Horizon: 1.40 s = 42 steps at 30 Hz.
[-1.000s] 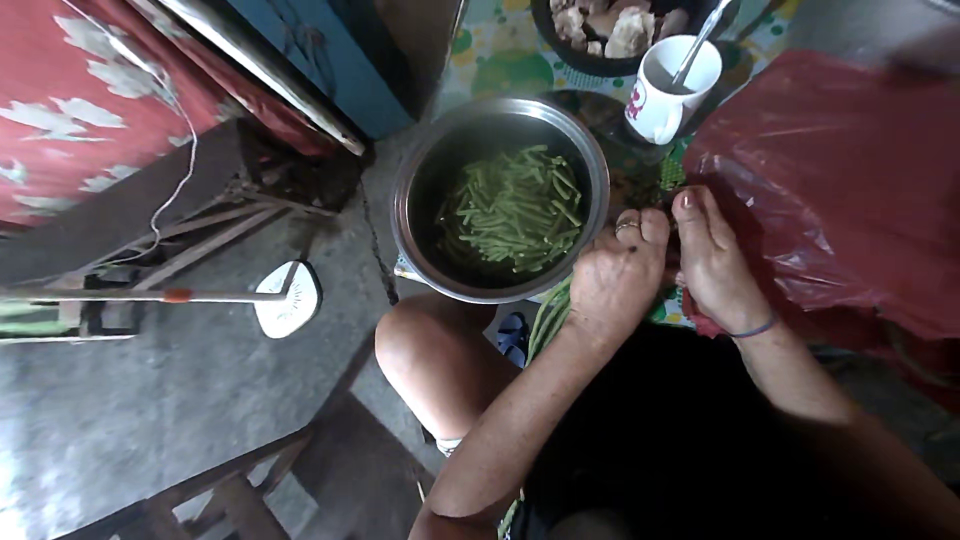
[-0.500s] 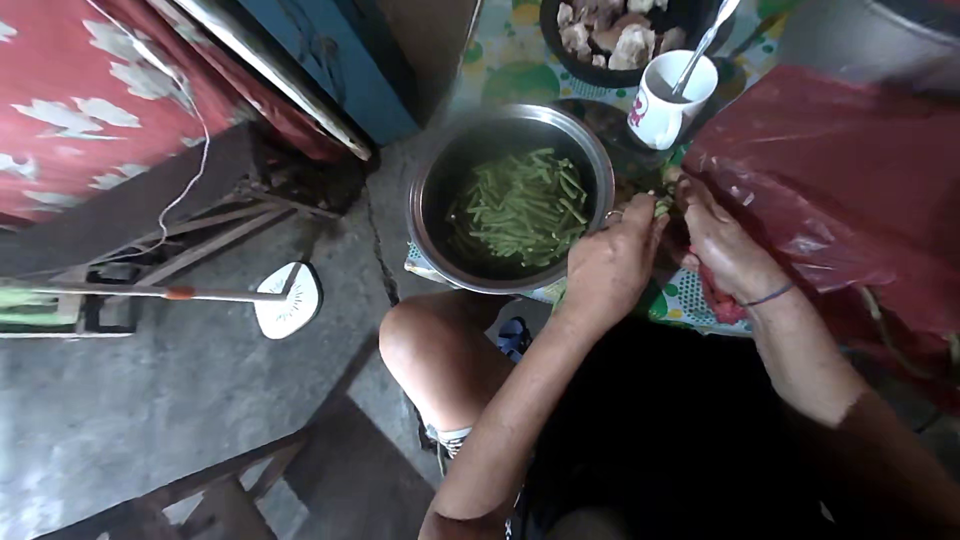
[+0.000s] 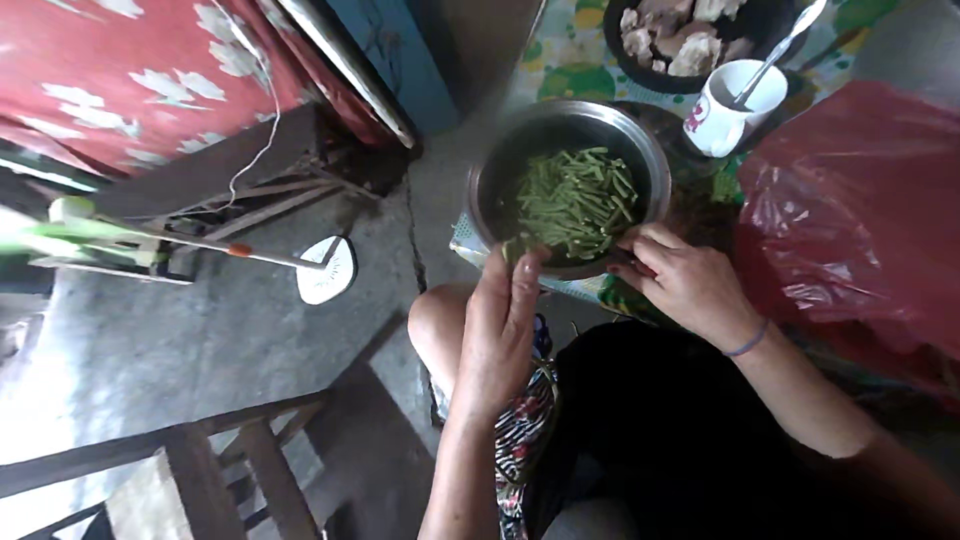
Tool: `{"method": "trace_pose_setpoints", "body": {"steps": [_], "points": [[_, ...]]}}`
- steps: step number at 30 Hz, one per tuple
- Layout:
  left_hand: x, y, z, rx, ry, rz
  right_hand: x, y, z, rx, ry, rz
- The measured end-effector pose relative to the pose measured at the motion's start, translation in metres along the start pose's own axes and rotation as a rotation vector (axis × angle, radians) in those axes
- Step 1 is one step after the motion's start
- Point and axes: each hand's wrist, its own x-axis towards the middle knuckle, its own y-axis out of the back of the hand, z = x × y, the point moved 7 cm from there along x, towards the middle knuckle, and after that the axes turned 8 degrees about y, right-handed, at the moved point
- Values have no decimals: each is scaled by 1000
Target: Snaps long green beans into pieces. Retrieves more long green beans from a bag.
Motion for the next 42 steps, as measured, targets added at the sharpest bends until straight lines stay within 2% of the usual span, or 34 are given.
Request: {"method": "trace_pose_setpoints", "body": {"steps": [5, 8, 10, 12, 14, 18, 21, 25, 28, 31, 33, 36, 38, 42], "points": [[-1, -19, 1, 114, -21, -101, -28, 6, -4, 7, 7, -48], [-1, -35, -1, 151, 8, -169, -50, 27, 7, 9, -69, -73], [0, -46, 0, 172, 18, -233, -57, 47, 13, 62, -137, -16], [-1, -60, 5, 195, 12, -311, -56, 66, 10, 189, -177, 104], [-3, -76, 12, 232, 1, -396, -46, 76, -6, 367, -132, 158], [-10, -96, 30, 336, -35, -464, -22, 63, -32, 522, -39, 64], [-13, -94, 33, 305, -74, -473, -16, 59, -31, 569, -13, 98], [-11, -83, 19, 201, -72, -526, -17, 59, -14, 666, -133, 129], [-11, -84, 14, 259, -119, -499, -16, 55, -5, 706, -186, 157], [-6, -83, 13, 330, -99, -419, -15, 59, -5, 533, -134, 195], [-1, -78, 10, 415, -57, -343, -14, 63, -13, 401, -79, 123], [1, -76, 13, 563, -91, -240, -15, 54, -34, 327, 22, -19], [1, -79, 15, 600, -110, -207, -17, 45, -36, 293, 24, -16], [0, -82, 13, 789, -214, 118, -20, 42, -25, 479, -156, 79]]}}
